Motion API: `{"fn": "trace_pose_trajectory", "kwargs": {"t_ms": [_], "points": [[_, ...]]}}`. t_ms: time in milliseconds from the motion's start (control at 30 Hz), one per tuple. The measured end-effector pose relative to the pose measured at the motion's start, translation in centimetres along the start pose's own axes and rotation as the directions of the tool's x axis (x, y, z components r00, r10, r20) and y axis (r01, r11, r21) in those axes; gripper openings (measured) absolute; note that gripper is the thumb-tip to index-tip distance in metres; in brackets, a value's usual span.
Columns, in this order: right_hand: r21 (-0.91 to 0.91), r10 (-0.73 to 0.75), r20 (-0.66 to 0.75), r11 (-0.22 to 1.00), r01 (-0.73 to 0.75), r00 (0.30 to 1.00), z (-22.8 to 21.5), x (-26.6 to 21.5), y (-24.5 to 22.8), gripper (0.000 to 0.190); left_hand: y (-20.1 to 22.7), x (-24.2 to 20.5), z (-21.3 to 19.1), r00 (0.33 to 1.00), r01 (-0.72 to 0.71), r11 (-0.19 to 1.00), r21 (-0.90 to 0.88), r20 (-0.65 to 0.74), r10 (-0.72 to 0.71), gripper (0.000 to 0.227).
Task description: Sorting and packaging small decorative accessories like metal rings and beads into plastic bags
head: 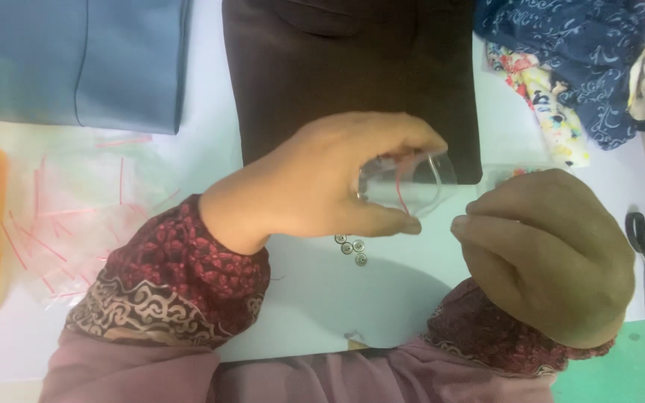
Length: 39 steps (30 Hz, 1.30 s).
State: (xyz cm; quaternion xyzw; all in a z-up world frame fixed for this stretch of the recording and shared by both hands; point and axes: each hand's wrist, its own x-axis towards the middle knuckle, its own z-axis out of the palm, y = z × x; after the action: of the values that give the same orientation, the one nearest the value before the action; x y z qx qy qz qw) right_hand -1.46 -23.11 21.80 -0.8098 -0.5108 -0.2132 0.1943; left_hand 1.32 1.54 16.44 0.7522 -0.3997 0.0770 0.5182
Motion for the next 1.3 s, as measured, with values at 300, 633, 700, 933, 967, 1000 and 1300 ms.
{"fn": "trace_pose_trajectory", "kwargs": {"t_ms": [300, 633, 700, 933, 967, 1000, 1300], "points": [[-0.014, 0.02, 0.692, 1.0, -0.014, 0.722, 11.1, -1.6, 3.9, 0.01, 2.9, -2.2, -5.6, 0.987, -0.072, 0.991, 0.111, -0.135, 0.087, 0.057], [-0.194, -0.075, 0.816, 0.899, 0.394, 0.573, 16.6, -3.7, 5.4, 0.02, 2.8, -2.4, -5.7, 0.975, -0.181, 0.973, 0.143, -0.103, 0.196, 0.056], [-0.288, -0.143, 0.769, 0.793, 0.537, 0.623, 17.3, -4.5, 5.9, 0.029, 2.9, -2.3, -5.4, 0.983, -0.124, 0.98, 0.157, -0.118, 0.144, 0.055], [-0.128, 0.209, 0.739, 0.977, -0.17, 0.641, 8.0, 0.9, 3.9, 0.028, 2.3, -1.6, -5.3, 0.985, -0.078, 0.959, 0.274, -0.13, 0.117, 0.053], [-0.037, 0.167, 0.529, 0.984, -0.174, 0.832, 5.0, 1.4, 2.5, 0.011, 2.2, -1.7, -5.0, 0.986, -0.072, 0.962, 0.262, -0.128, 0.109, 0.053], [0.051, 0.13, 0.271, 0.987, -0.15, 0.954, 2.0, 1.7, 1.2, 0.008, 2.0, -1.7, -4.7, 0.987, -0.066, 0.966, 0.249, -0.126, 0.1, 0.053], [0.015, -0.102, -0.214, 0.994, 0.107, 0.972, 1.6, 1.5, -0.7, 0.007, 2.1, -0.5, -2.3, 0.992, 0.053, 0.965, 0.258, 0.095, -0.079, 0.056]]}}
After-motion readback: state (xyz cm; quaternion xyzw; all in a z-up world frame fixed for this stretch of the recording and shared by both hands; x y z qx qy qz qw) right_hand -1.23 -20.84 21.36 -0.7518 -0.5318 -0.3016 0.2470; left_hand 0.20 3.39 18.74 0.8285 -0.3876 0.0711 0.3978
